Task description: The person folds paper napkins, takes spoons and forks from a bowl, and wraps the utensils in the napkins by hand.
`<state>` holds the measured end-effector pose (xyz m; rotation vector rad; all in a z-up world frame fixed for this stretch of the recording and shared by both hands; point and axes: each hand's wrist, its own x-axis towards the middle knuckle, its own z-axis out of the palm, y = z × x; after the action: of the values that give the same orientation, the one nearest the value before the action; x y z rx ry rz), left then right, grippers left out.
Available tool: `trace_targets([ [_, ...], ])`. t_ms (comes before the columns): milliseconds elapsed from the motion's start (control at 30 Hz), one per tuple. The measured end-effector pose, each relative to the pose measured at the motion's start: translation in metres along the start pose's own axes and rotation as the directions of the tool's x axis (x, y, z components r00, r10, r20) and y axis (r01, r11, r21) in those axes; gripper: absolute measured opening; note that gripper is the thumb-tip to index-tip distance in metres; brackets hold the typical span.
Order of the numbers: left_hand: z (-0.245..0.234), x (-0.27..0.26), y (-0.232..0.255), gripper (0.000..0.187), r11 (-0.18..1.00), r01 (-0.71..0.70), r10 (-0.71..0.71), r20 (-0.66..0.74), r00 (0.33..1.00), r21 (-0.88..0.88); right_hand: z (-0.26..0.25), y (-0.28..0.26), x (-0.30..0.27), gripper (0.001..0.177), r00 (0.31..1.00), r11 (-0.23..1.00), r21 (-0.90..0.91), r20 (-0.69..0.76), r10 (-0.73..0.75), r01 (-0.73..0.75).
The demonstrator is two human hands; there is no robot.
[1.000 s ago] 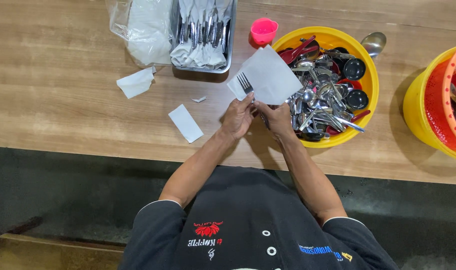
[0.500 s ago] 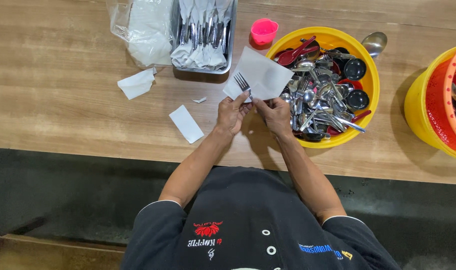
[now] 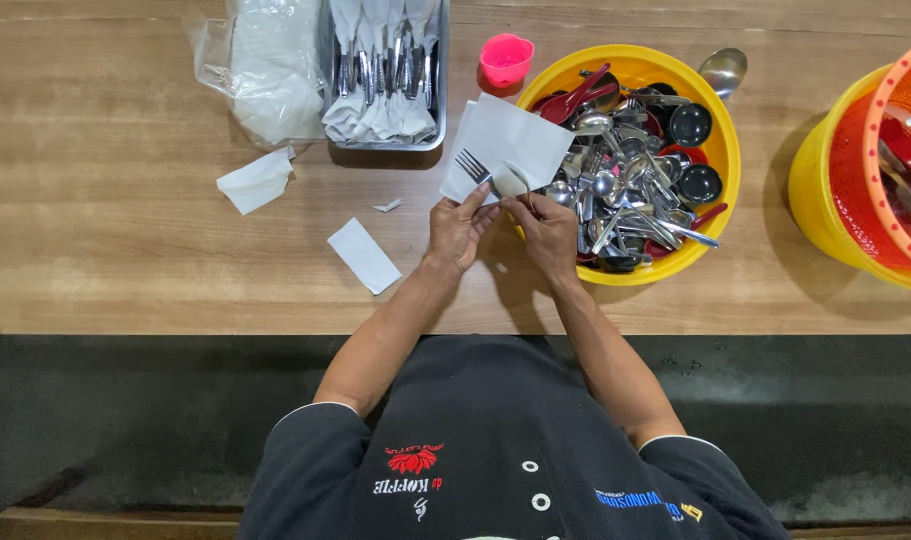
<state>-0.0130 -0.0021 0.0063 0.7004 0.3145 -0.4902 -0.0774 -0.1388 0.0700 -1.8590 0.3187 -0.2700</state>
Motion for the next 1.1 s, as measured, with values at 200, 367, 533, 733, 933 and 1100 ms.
trace_targets([
  [200, 0.0, 0.002, 0.002, 0.017, 1.0, 0.004, -0.005, 0.022, 1.0, 0.014, -0.004, -0.005, 0.004, 0.02, 0.998, 0.992, -0.116, -0.02, -0.057, 0.054],
  [367, 0.002, 0.002, 0.007, 0.015, 1.0, 0.006, -0.006, 0.031, 0.999, 0.009, -0.011, -0.003, 0.007, 0.021, 0.987, 0.947, -0.284, -0.015, -0.158, 0.148],
  [533, 0.003, -0.004, 0.005, 0.016, 0.998, 0.007, -0.009, 0.026, 1.0, 0.057, -0.011, 0.005, 0.007, 0.026, 0.991, 0.98, -0.157, 0.076, -0.11, 0.121],
  [733, 0.005, -0.013, 0.006, 0.015, 0.988, 0.015, -0.017, 0.013, 1.0, 0.156, -0.005, 0.003, 0.007, 0.02, 0.988, 0.987, 0.105, 0.116, 0.105, -0.117],
  [933, -0.002, -0.015, 0.001, 0.018, 0.987, -0.011, 0.011, -0.002, 1.0, 0.16, -0.007, -0.001, 0.009, 0.019, 0.978, 0.982, 0.078, 0.129, 0.163, -0.173],
  [1100, -0.012, -0.023, 0.008, 0.032, 0.995, 0.075, -0.07, 0.086, 0.994, -0.062, -0.01, -0.006, 0.009, 0.02, 0.981, 0.985, 0.049, 0.11, 0.16, -0.166],
])
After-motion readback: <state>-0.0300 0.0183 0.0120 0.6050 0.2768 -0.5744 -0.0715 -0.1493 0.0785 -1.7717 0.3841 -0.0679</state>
